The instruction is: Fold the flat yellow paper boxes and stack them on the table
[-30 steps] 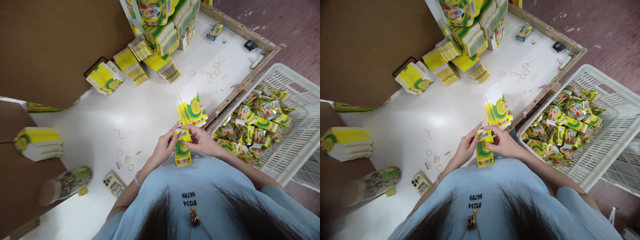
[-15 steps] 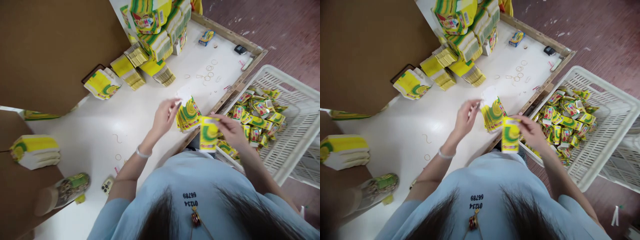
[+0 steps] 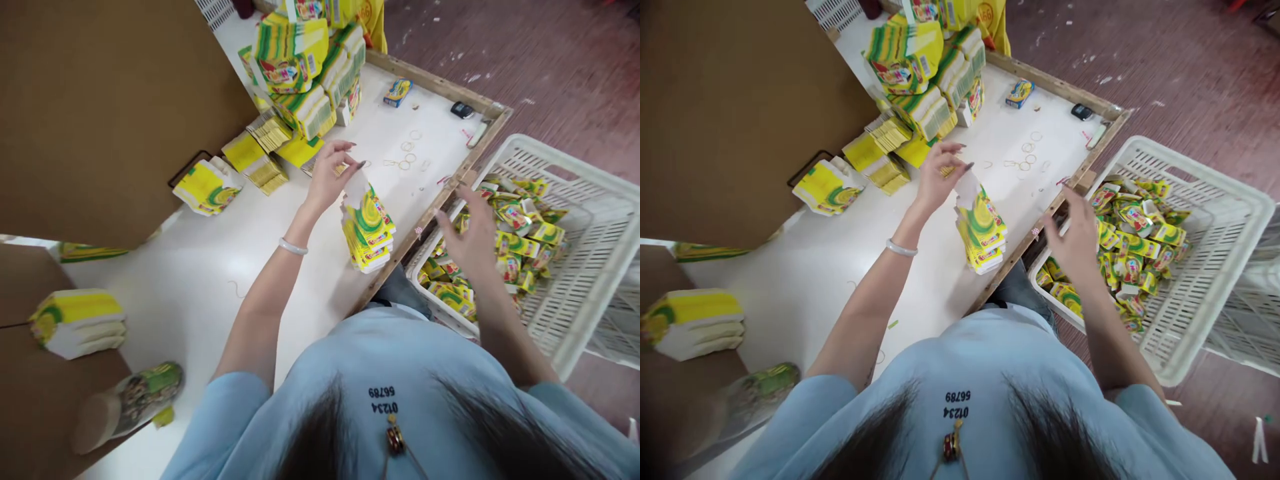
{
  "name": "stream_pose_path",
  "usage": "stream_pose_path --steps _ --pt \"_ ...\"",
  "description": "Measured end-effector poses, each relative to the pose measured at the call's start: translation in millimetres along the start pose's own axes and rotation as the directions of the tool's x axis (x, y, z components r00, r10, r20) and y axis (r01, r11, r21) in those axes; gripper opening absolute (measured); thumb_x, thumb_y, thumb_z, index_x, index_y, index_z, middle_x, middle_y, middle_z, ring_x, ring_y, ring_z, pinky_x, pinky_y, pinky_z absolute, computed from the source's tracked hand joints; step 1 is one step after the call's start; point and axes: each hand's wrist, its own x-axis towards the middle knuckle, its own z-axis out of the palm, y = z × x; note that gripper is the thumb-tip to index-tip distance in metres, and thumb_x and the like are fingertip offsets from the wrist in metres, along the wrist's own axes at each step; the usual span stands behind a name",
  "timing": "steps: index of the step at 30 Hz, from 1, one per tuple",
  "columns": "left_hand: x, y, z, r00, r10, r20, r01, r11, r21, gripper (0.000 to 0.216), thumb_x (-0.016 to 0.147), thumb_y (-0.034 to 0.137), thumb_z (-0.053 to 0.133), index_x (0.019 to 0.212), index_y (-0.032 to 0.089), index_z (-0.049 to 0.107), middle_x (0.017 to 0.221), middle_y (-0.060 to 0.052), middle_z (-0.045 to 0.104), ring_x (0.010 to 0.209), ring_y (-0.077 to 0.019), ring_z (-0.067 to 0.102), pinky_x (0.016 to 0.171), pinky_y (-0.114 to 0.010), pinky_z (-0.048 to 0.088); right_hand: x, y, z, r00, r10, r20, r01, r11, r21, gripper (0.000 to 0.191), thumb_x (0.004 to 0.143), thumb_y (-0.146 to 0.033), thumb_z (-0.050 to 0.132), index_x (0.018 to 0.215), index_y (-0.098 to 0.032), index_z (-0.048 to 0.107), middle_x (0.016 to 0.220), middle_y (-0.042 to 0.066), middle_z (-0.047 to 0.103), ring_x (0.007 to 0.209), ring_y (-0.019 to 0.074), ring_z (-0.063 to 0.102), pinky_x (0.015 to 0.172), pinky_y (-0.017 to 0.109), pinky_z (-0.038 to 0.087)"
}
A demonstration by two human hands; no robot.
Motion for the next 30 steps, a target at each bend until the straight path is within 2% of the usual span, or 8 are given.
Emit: stream_pose_path --steps 4,7,12,14,18,22,26,30 --pt "-13.8 35.0 -22.2 0.990 -0.033 -0.140 0.005 0.980 -0.197 0.038 0.098 0.055 0.058 0.092 0.018 0.063 0.074 0.002 0.059 0.077 -0.0130 0.070 0.065 -0.024 0.054 24.8 -63.1 51.9 0.977 -0.198 -0.085 0.209 0.966 0.151 0.063 0.096 -0.060 0.057 0.146 -0.024 0.048 0.146 0.015 0.060 0.145 0.0369 0.048 0.123 0.069 0.029" --pt "-26.3 58.9 -38.9 0.971 -0.036 -0.237 -0.041 0.949 -0.314 0.038 0.095 0.059 0.062 0.093 0.021 0.062 0.069 0.003 0.054 0.074 -0.0140 0.069 0.060 -0.022 0.054 32.9 -89.8 71.7 0.958 -0.277 -0.070 0.286 0.936 0.206 0.059 0.099 -0.059 0.052 0.145 -0.022 0.049 0.137 0.016 0.065 0.130 0.0333 0.062 0.119 0.060 0.042" --pt "-72.0 74.7 -42.6 0.978 -0.009 -0.207 -0.083 0.898 -0.432 0.055 0.097 0.072 0.046 0.129 0.028 0.055 0.116 -0.008 0.067 0.105 -0.0215 0.072 0.080 -0.032 0.062 19.5 -99.0 68.7 0.968 -0.225 -0.113 0.250 0.915 0.318 0.043 0.103 -0.053 0.046 0.132 -0.023 0.058 0.112 0.012 0.074 0.100 0.0257 0.074 0.092 0.042 0.062" --pt "-99.0 79.3 -26.2 0.992 0.080 -0.100 -0.118 0.874 -0.470 0.072 0.093 0.077 0.045 0.149 0.033 0.039 0.150 -0.014 0.052 0.134 -0.0307 0.058 0.101 -0.046 0.058 10.0 -100.6 64.1 0.975 -0.182 -0.129 0.219 0.890 0.399 0.039 0.105 -0.049 0.042 0.131 -0.023 0.058 0.110 0.010 0.074 0.097 0.0244 0.074 0.091 0.043 0.062" --pt "-142.3 94.8 14.8 0.983 0.170 0.069 -0.112 0.853 -0.509 0.095 0.093 0.077 0.045 0.165 0.031 0.005 0.169 -0.018 0.026 0.155 -0.0374 0.032 0.124 -0.057 0.034 -4.6 -109.2 59.9 0.972 -0.166 -0.166 0.229 0.827 0.513 0.038 0.105 -0.048 0.038 0.132 -0.030 0.059 0.124 0.006 0.071 0.125 0.0269 0.067 0.121 0.060 0.039" --pt "-155.5 104.5 24.3 0.995 0.101 0.024 -0.071 0.828 -0.555 0.082 0.098 0.072 0.040 0.164 0.028 0.021 0.156 -0.018 0.046 0.137 -0.0327 0.053 0.114 -0.050 0.047 -8.4 -117.3 54.9 0.987 -0.140 -0.083 0.162 0.799 0.580 0.036 0.106 -0.047 0.039 0.129 -0.031 0.061 0.115 0.003 0.075 0.110 0.0224 0.072 0.130 0.059 0.023" --pt "-161.8 105.6 10.0 0.994 -0.106 -0.038 0.072 0.857 -0.510 0.053 0.105 0.059 0.040 0.138 0.021 0.055 0.115 -0.011 0.070 0.094 -0.0199 0.066 0.084 -0.033 0.055 -8.8 -118.8 52.0 0.999 -0.028 0.022 0.008 0.781 0.625 0.036 0.104 -0.055 0.044 0.105 -0.026 0.066 0.084 0.000 0.070 0.072 0.0164 0.066 0.093 0.041 0.058" --pt "-170.1 111.5 3.0 0.952 -0.305 -0.034 0.251 0.840 -0.481 0.045 0.105 0.057 0.042 0.110 0.018 0.065 0.082 -0.003 0.067 0.069 -0.0133 0.057 0.066 -0.026 0.048 -16.6 -119.2 58.6 0.988 0.110 0.111 -0.156 0.718 0.678 0.030 0.099 -0.055 0.059 0.097 -0.025 0.062 0.062 -0.006 0.055 0.050 0.0105 0.047 0.050 0.025 0.044"
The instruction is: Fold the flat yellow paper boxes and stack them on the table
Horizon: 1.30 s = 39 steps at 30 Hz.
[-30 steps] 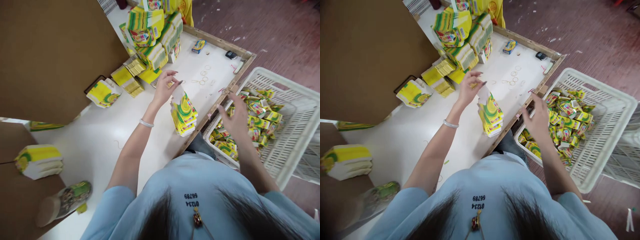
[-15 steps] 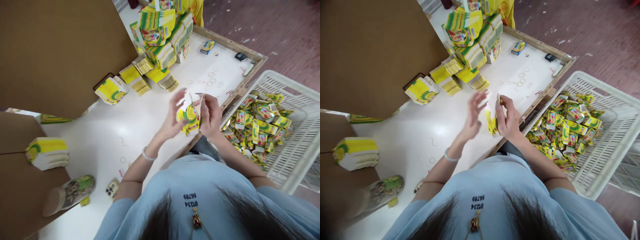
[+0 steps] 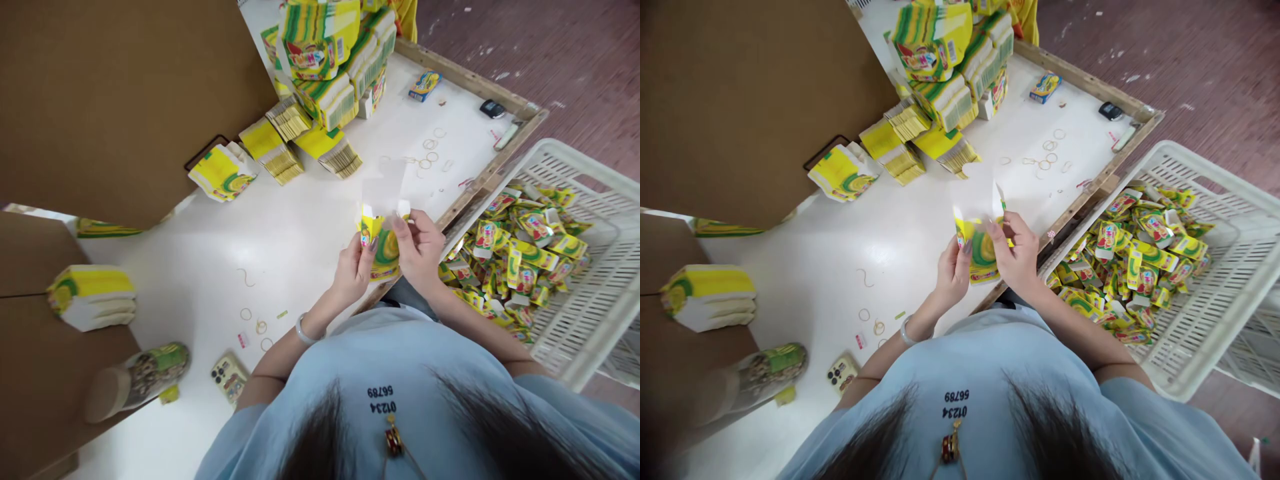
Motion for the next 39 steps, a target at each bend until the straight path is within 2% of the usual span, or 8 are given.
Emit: stream_pose_path --steps 3,7,12,16,20,24,31,39 --pt "-9.5 3.3 2.1 0.999 -0.047 -0.003 0.047 0.995 -0.089 0.043 0.105 0.054 0.044 0.128 0.021 0.060 0.086 -0.003 0.069 0.069 -0.0139 0.061 0.068 -0.028 0.051 -10.5 4.8 1.6 0.998 0.059 -0.027 -0.055 0.992 0.111 0.037 0.095 -0.051 0.066 0.123 -0.029 0.055 0.065 -0.007 0.058 0.048 0.0108 0.050 0.049 0.024 0.045" --pt "-30.7 1.3 -2.2 0.997 -0.040 0.059 0.056 0.957 -0.285 0.062 0.106 0.048 0.047 0.159 0.034 0.018 0.097 -0.004 0.071 0.069 -0.0138 0.065 0.069 -0.029 0.056 -27.2 9.1 -12.0 0.998 0.034 0.048 -0.040 0.992 0.116 0.038 0.091 -0.045 0.074 0.123 -0.029 0.062 0.093 0.001 0.072 0.064 0.0128 0.065 0.060 0.026 0.056" --pt "-56.7 -4.3 -19.4 0.949 -0.201 0.242 0.271 0.912 -0.308 0.045 0.102 0.045 0.057 0.142 0.027 0.045 0.074 0.003 0.061 0.053 -0.0083 0.050 0.052 -0.020 0.043 -45.9 12.3 -32.2 0.947 0.100 0.306 -0.122 0.991 0.053 0.021 0.097 -0.042 0.065 0.094 -0.025 0.077 0.076 0.000 0.071 0.066 0.0141 0.065 0.060 0.026 0.054" --pt "-59.7 -4.8 -19.8 0.961 -0.210 0.180 0.254 0.926 -0.280 0.028 0.102 0.047 0.058 0.114 0.022 0.060 0.085 -0.002 0.064 0.066 -0.0108 0.055 0.060 -0.022 0.046 -55.4 16.3 -31.5 0.955 0.112 0.276 -0.118 0.993 0.006 0.029 0.099 -0.045 0.061 0.089 -0.022 0.075 0.076 0.001 0.071 0.067 0.0149 0.066 0.061 0.026 0.055" --pt "-57.6 -3.4 -13.7 0.986 -0.160 0.052 0.168 0.949 -0.266 0.044 0.105 0.048 0.049 0.147 0.032 0.047 0.079 0.001 0.063 0.059 -0.0106 0.050 0.056 -0.022 0.044 -52.0 23.3 -37.8 0.966 -0.034 0.256 0.036 0.999 -0.005 0.026 0.098 -0.036 0.065 0.121 -0.027 0.072 0.099 0.005 0.081 0.089 0.0183 0.077 0.078 0.030 0.064" --pt "-55.4 0.6 -18.3 0.977 -0.134 0.164 0.162 0.972 -0.171 0.046 0.105 0.054 0.041 0.144 0.037 0.060 0.098 -0.006 0.077 0.061 -0.0145 0.058 0.051 -0.027 0.049 -41.3 24.0 -53.5 0.841 -0.175 0.512 0.162 0.984 0.070 0.035 0.087 -0.050 0.077 0.115 -0.029 0.078 0.117 0.008 0.081 0.110 0.0255 0.077 0.098 0.042 0.063" --pt "-52.3 3.3 -24.0 0.977 -0.173 0.125 0.177 0.984 -0.021 0.051 0.101 0.049 0.055 0.144 0.022 0.063 0.123 -0.012 0.078 0.091 -0.0184 0.075 0.073 -0.026 0.062 -38.6 5.6 -46.6 0.689 0.257 0.677 -0.413 0.908 0.076 0.040 0.088 -0.030 0.075 0.127 -0.025 0.067 0.117 0.006 0.077 0.091 0.0164 0.078 0.080 0.032 0.066" --pt "-53.7 1.5 -14.4 0.990 -0.137 0.036 0.137 0.990 -0.020 0.048 0.103 0.047 0.054 0.143 0.022 0.063 0.128 -0.013 0.075 0.102 -0.0198 0.075 0.084 -0.030 0.062 -22.6 4.0 -55.4 0.551 0.306 0.777 -0.555 0.829 0.067 0.045 0.089 -0.031 0.074 0.133 -0.025 0.064 0.111 0.005 0.078 0.087 0.0149 0.076 0.079 0.034 0.067"
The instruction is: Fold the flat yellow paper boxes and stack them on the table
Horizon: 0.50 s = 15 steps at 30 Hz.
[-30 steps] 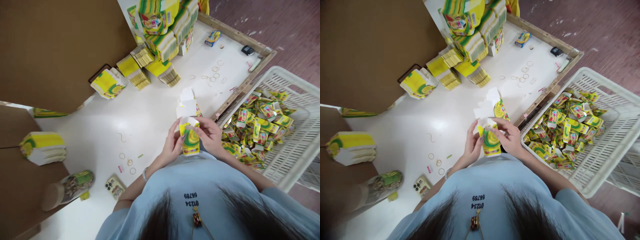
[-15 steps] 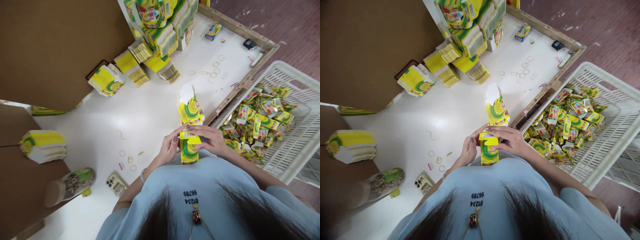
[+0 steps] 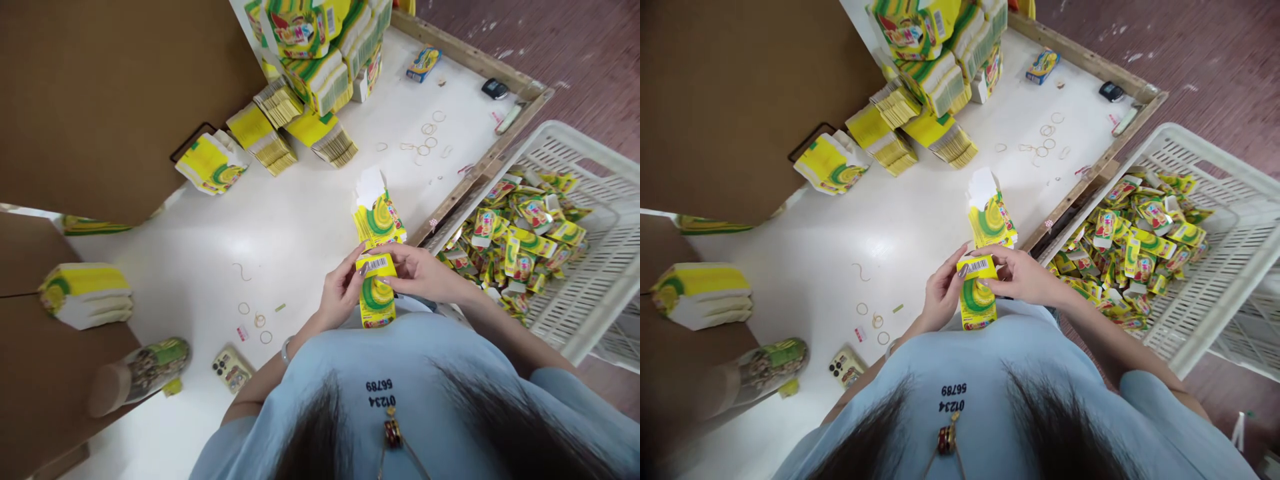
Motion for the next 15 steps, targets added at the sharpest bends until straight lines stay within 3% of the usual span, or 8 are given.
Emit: stream_pose_path --steps 3,7,10,13,15 --pt "-3.9 -4.9 2.5 0.999 0.007 -0.032 -0.006 1.000 0.028 0.051 0.103 0.051 0.051 0.142 0.020 0.062 0.114 -0.012 0.078 0.092 -0.0188 0.074 0.078 -0.029 0.060 0.4 2.6 2.4 1.000 -0.023 0.002 0.023 1.000 -0.013 0.051 0.090 -0.033 0.073 0.140 -0.026 0.062 0.120 0.006 0.077 0.087 0.0138 0.075 0.080 0.033 0.067" --pt "0.3 -13.4 0.9 0.997 0.077 -0.011 -0.076 0.993 0.092 0.053 0.105 0.052 0.045 0.149 0.023 0.052 0.088 -0.003 0.071 0.068 -0.0144 0.062 0.062 -0.026 0.051 0.5 6.8 4.4 0.999 -0.051 -0.011 0.051 0.998 -0.036 0.040 0.095 -0.040 0.067 0.133 -0.027 0.069 0.116 0.004 0.079 0.088 0.0140 0.075 0.073 0.029 0.066" --pt "34.6 -16.7 -4.5 0.965 0.258 0.038 -0.260 0.942 0.214 0.049 0.106 0.052 0.040 0.141 0.022 0.058 0.102 -0.009 0.070 0.089 -0.0198 0.063 0.077 -0.033 0.052 -10.9 5.6 -16.0 0.985 -0.092 -0.147 0.073 0.989 -0.127 0.036 0.096 -0.044 0.065 0.127 -0.027 0.072 0.110 0.004 0.080 0.083 0.0157 0.075 0.065 0.028 0.065" --pt "101.6 -22.3 -10.2 0.930 0.368 0.006 -0.342 0.858 0.384 0.039 0.103 0.050 0.049 0.126 0.022 0.065 0.118 -0.014 0.067 0.113 -0.0262 0.059 0.093 -0.040 0.048 -39.5 -0.7 -61.9 0.881 -0.238 -0.408 0.032 0.892 -0.452 0.035 0.097 -0.051 0.060 0.120 -0.027 0.073 0.102 0.007 0.078 0.082 0.0215 0.074 0.067 0.038 0.064" --pt "153.7 -30.2 -11.7 0.928 0.372 -0.024 -0.325 0.839 0.436 0.042 0.096 0.051 0.063 0.127 0.023 0.063 0.121 -0.014 0.065 0.117 -0.0281 0.057 0.097 -0.042 0.046 -63.5 -5.3 -95.1 0.760 -0.341 -0.554 -0.193 0.694 -0.693 0.037 0.097 -0.054 0.057 0.120 -0.029 0.072 0.093 0.010 0.075 0.085 0.0294 0.074 0.076 0.051 0.062"
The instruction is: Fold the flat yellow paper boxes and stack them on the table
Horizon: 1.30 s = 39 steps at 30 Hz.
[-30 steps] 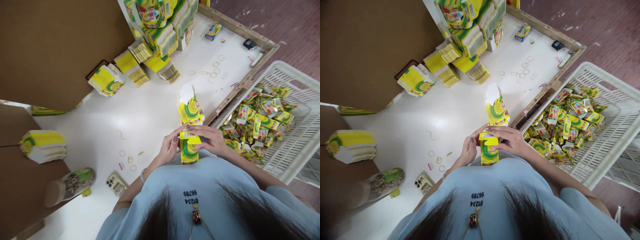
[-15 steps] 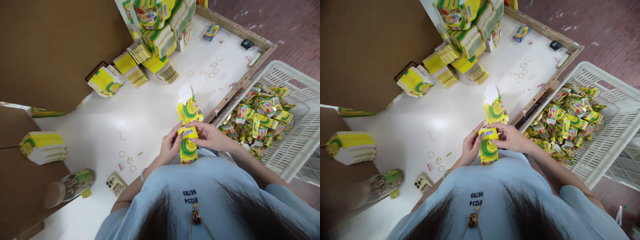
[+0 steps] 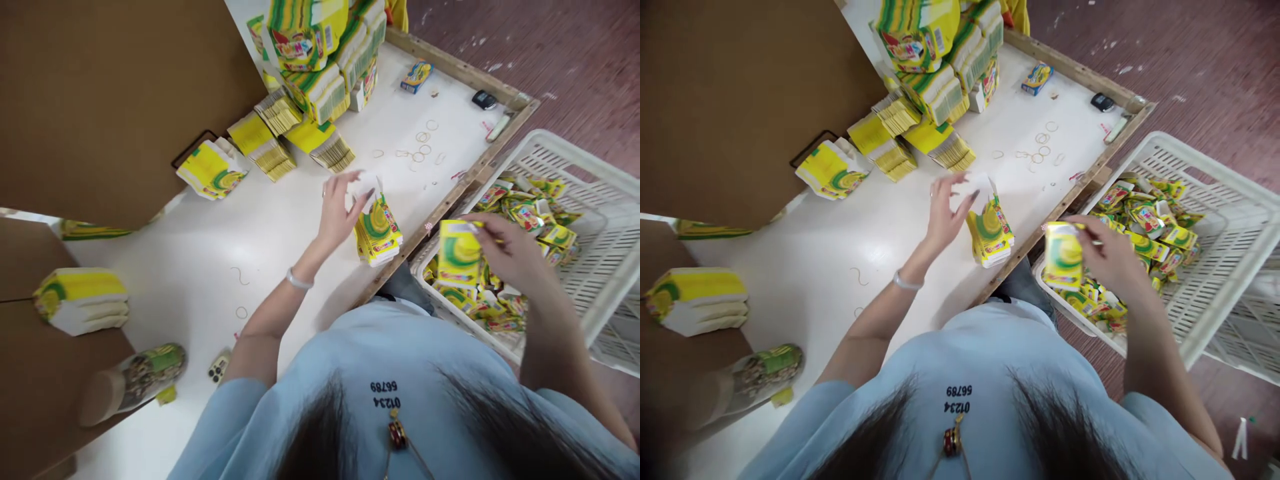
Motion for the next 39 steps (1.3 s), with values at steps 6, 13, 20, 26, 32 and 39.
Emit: stream_pose_path --steps 6,13,20,26,32,39 --pt "82.3 -52.9 31.0 0.938 -0.137 0.317 0.114 0.989 0.090 0.043 0.070 0.043 0.092 0.088 0.016 0.064 0.088 -0.006 0.062 0.088 -0.0228 0.058 0.087 -0.039 0.048 -9.3 34.6 -33.9 0.927 -0.028 -0.374 -0.206 0.796 -0.569 0.069 0.092 -0.071 0.053 0.141 -0.022 0.057 0.128 0.031 0.066 0.132 0.0514 0.057 0.111 0.075 0.034" --pt "85.5 -41.3 4.0 0.972 0.147 0.183 -0.145 0.989 -0.023 0.042 0.097 0.058 0.059 0.089 0.019 0.073 0.116 -0.014 0.070 0.114 -0.0258 0.063 0.104 -0.045 0.047 21.0 6.2 19.7 0.948 -0.191 -0.253 0.102 0.939 -0.327 0.060 0.094 -0.061 0.056 0.139 -0.021 0.057 0.130 0.021 0.068 0.129 0.0406 0.060 0.114 0.068 0.040" --pt "57.6 30.8 -23.8 0.997 0.074 0.002 -0.072 0.976 -0.207 0.049 0.101 0.062 0.048 0.101 0.022 0.075 0.073 -0.001 0.061 0.069 -0.0162 0.066 0.064 -0.029 0.053 77.1 -73.2 104.6 0.830 -0.418 -0.370 0.421 0.904 -0.078 0.055 0.097 -0.058 0.056 0.140 -0.024 0.052 0.135 0.015 0.066 0.128 0.0335 0.062 0.114 0.060 0.046" --pt "18.6 62.8 -35.4 0.999 0.035 0.000 -0.033 0.940 -0.339 0.058 0.101 0.069 0.039 0.124 0.023 0.065 0.107 -0.009 0.068 0.099 -0.0229 0.073 0.073 -0.032 0.061 69.8 -91.1 118.8 0.841 -0.318 -0.438 0.401 0.910 0.109 0.038 0.099 -0.057 0.053 0.116 -0.024 0.062 0.094 0.007 0.071 0.087 0.0237 0.071 0.081 0.039 0.060" --pt "-41.2 60.5 1.9 0.940 0.245 0.239 -0.118 0.888 -0.444 0.096 0.091 0.074 0.054 0.165 0.029 0.013 0.163 -0.020 0.036 0.152 -0.0359 0.040 0.120 -0.054 0.043 44.1 -102.6 113.1 0.863 -0.206 -0.460 0.376 0.872 0.314 0.040 0.105 -0.058 0.036 0.112 -0.029 0.063 0.109 0.008 0.071 0.105 0.0241 0.071 0.092 0.043 0.059" --pt "-65.5 60.9 8.9 0.979 0.087 0.185 -0.007 0.920 -0.392 0.060 0.103 0.062 0.039 0.145 0.020 0.050 0.134 -0.017 0.065 0.117 -0.0276 0.065 0.099 -0.040 0.054 35.3 -100.3 113.7 0.930 -0.103 -0.354 0.265 0.855 0.446 0.035 0.104 -0.056 0.045 0.103 -0.026 0.062 0.084 0.002 0.066 0.072 0.0185 0.065 0.068 0.034 0.055"
